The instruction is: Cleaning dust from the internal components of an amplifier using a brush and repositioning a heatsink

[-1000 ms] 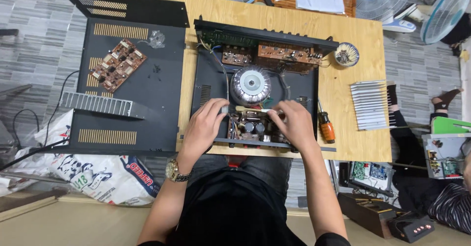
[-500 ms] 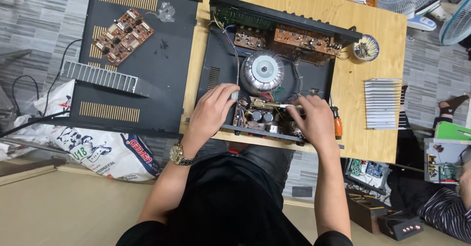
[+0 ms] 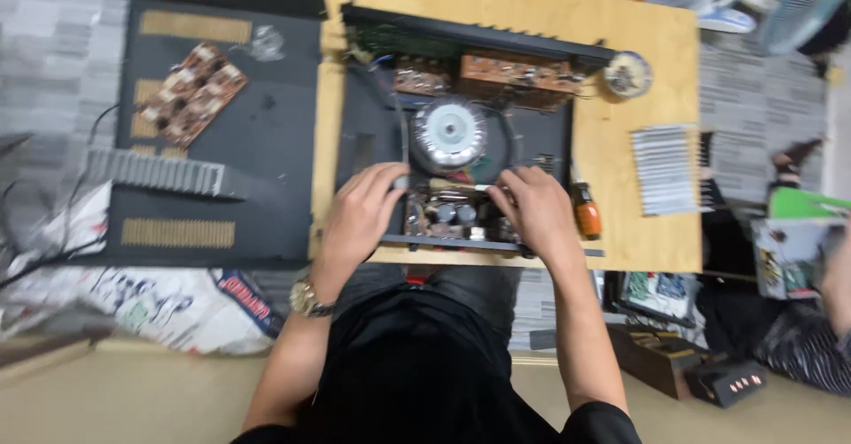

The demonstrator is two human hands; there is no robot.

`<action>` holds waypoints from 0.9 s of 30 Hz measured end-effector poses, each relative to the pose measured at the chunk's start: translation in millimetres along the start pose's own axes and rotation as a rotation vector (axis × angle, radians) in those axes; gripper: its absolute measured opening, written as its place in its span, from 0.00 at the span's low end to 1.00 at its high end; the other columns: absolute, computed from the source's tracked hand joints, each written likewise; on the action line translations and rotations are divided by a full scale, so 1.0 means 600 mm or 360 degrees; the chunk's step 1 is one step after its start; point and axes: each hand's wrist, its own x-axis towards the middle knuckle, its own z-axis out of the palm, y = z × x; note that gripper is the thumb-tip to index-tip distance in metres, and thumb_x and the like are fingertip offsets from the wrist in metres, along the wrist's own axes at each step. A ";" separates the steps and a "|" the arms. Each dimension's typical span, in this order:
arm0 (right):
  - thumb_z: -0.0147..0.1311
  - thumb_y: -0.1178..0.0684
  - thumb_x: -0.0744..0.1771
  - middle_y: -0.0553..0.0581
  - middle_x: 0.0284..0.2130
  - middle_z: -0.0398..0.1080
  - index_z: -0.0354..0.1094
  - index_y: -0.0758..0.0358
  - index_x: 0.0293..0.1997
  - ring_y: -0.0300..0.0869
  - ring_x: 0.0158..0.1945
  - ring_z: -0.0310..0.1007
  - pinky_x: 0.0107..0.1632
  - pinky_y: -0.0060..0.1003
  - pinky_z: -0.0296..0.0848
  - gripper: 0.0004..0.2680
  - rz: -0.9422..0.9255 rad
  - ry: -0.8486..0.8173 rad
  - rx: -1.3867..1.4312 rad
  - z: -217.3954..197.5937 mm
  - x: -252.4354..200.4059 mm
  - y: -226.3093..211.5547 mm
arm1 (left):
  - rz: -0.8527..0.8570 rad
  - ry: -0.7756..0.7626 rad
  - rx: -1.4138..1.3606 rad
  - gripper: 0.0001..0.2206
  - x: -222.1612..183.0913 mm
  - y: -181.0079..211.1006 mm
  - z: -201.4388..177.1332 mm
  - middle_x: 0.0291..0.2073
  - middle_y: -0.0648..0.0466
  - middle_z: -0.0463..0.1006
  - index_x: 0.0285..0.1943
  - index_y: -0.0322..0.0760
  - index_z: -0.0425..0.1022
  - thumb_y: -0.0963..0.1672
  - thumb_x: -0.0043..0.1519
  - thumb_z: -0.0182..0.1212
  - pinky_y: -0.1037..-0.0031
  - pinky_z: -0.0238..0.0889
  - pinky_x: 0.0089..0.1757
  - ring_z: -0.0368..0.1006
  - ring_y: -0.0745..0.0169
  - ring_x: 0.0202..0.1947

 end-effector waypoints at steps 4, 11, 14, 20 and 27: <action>0.57 0.49 0.68 0.59 0.28 0.72 0.71 0.56 0.37 0.54 0.38 0.76 0.42 0.46 0.74 0.05 -0.0020 0.0090 0.0051 -0.021 0.011 -0.015 | 0.0060 -0.0033 -0.0025 0.11 0.013 0.020 -0.017 0.48 0.46 0.77 0.58 0.34 0.72 0.38 0.66 0.59 0.60 0.69 0.48 0.76 0.44 0.50; 0.57 0.48 0.68 0.56 0.26 0.69 0.70 0.56 0.36 0.52 0.36 0.74 0.44 0.44 0.72 0.06 -0.0098 0.0167 0.0288 0.014 0.025 -0.034 | -0.0085 -0.0080 -0.0003 0.11 0.017 0.038 -0.029 0.47 0.49 0.79 0.54 0.33 0.74 0.36 0.63 0.61 0.61 0.71 0.43 0.78 0.47 0.45; 0.56 0.47 0.68 0.55 0.25 0.68 0.69 0.55 0.35 0.51 0.36 0.73 0.42 0.43 0.71 0.06 -0.0078 0.0120 0.0121 0.013 0.012 -0.003 | -0.0100 -0.0079 0.0009 0.10 0.018 0.035 -0.027 0.47 0.51 0.80 0.54 0.35 0.74 0.37 0.64 0.62 0.63 0.71 0.41 0.78 0.50 0.44; 0.58 0.47 0.68 0.54 0.25 0.68 0.69 0.54 0.36 0.50 0.35 0.73 0.41 0.41 0.71 0.06 -0.0042 0.0153 0.0183 0.008 0.014 -0.011 | -0.0129 -0.0091 0.0017 0.10 0.020 0.042 -0.029 0.47 0.52 0.80 0.53 0.36 0.75 0.38 0.64 0.62 0.64 0.70 0.38 0.78 0.52 0.41; 0.55 0.46 0.68 0.54 0.25 0.66 0.67 0.54 0.36 0.48 0.35 0.72 0.42 0.40 0.71 0.07 -0.0122 0.0122 0.0174 0.022 0.031 -0.037 | -0.0182 -0.0109 0.0021 0.11 0.018 0.039 -0.027 0.45 0.52 0.81 0.54 0.36 0.74 0.38 0.63 0.63 0.67 0.69 0.34 0.75 0.57 0.32</action>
